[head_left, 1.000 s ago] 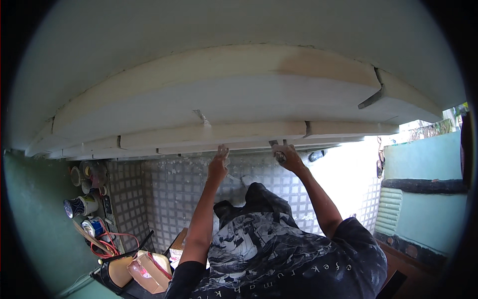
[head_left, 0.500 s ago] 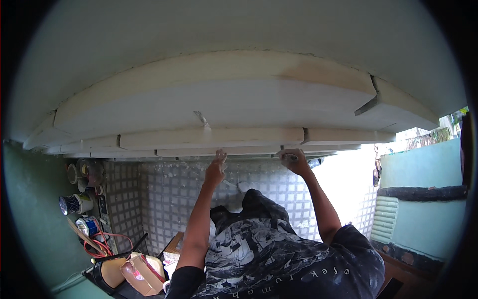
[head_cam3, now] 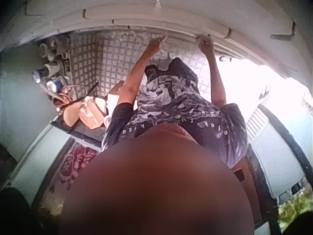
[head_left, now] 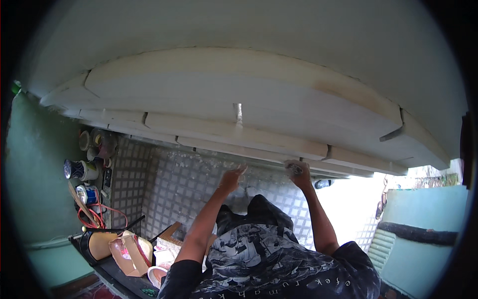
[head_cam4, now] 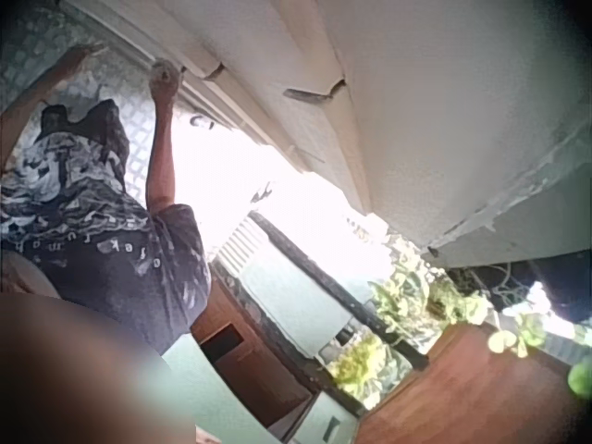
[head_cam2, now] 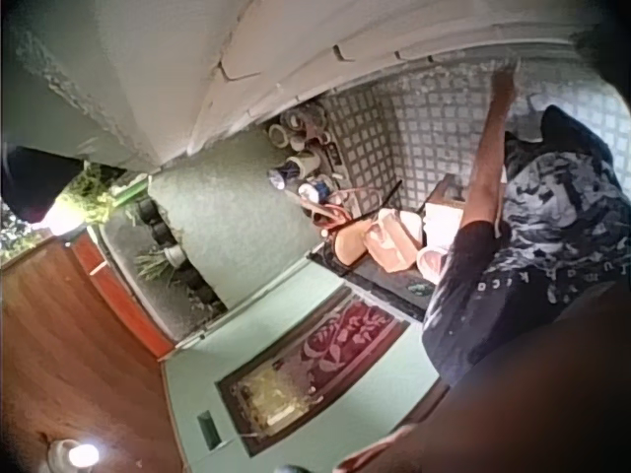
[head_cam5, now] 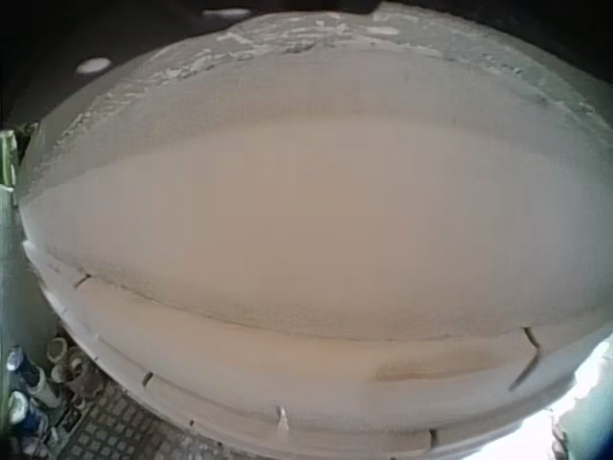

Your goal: Repairing or applying filler to cracks in a ceiling using a putty knife and scraper.

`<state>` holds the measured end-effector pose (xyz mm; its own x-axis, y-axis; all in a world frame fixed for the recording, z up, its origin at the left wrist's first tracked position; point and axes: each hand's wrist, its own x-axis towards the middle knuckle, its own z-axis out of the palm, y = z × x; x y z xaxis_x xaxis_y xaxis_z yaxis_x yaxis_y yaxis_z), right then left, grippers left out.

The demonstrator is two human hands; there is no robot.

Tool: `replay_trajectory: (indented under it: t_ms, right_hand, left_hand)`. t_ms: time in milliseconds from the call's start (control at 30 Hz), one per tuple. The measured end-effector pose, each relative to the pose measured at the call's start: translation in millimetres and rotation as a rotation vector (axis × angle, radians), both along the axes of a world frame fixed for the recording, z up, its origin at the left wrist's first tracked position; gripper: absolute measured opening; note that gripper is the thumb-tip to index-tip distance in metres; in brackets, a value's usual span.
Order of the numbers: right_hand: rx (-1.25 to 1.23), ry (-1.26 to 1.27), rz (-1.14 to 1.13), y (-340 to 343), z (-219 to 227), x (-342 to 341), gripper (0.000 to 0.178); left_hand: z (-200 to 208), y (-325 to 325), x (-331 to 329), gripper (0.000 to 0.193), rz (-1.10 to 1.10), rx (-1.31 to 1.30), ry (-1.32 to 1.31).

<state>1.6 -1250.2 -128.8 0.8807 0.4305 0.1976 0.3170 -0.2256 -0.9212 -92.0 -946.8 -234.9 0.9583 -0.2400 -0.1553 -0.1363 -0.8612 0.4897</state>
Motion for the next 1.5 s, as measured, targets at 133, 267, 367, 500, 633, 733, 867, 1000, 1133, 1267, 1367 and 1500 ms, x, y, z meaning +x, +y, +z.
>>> replay_trajectory:
  t_ms: [133, 267, 367, 500, 633, 733, 867, 1000, 1133, 1267, 1367, 1500]
  right_hand:
    - [-0.356, -0.167, -0.090, 8.2, -3.7, 2.4, 0.018]
    - [-0.362, -0.239, -0.203, 27.5, -19.7, 2.9, 0.020]
    - [-0.352, -0.202, -0.089, 46.2, -18.7, 0.1, 0.021]
    - [-0.189, -0.093, -0.071, 73.5, -9.8, 0.8, 0.022]
    - [-0.328, -0.163, -0.013, 102.5, -9.0, -5.5, 0.019]
    - [-0.285, -0.210, 0.023, 120.4, -17.9, -6.5, 0.018]
    - [-0.126, 0.455, 0.190, 147.0, 9.3, -4.8, 0.015]
    - [-0.213, -0.274, 0.146, 163.8, -6.2, 3.3, 0.012]
    - [-0.256, 0.093, 0.571, 182.2, -12.6, 8.4, 0.016]
    - [0.010, 0.082, 0.659, 221.0, -6.7, -18.7, 0.019]
    - [0.102, 0.426, 0.771, 239.1, -11.8, -39.1, 0.017]
    - [0.168, 0.864, 0.787, 269.2, -12.4, -77.1, 0.027]
  left_hand:
    - [-12.8, -7.5, -54.0, 0.069, 0.159, -0.187, 0.052]
    - [-8.2, 0.7, -101.0, 0.069, 0.364, -0.199, 0.221]
    - [-3.1, 12.2, -124.4, 0.064, 0.522, -0.256, 0.272]
    - [-1.5, 18.1, -147.3, 0.058, 0.718, -0.459, 0.180]
    - [-12.9, 20.1, -163.1, 0.061, 0.804, -0.513, 0.092]
    - [-37.2, 16.8, -174.8, 0.060, 0.866, -0.736, 0.011]
    - [-27.2, 14.8, -180.5, 0.060, 0.894, -0.883, -0.024]
    - [5.1, 25.9, -170.7, 0.063, 1.155, -1.402, 0.044]
    - [56.3, 36.0, -161.4, 0.060, 1.277, -1.640, 0.119]
    - [67.1, 53.0, -172.3, 0.047, 1.245, -1.653, 0.154]
    - [76.8, 62.7, -172.2, 0.040, 1.289, -1.702, 0.174]
    - [64.5, 70.8, -180.3, 0.034, 1.460, -1.810, 0.144]
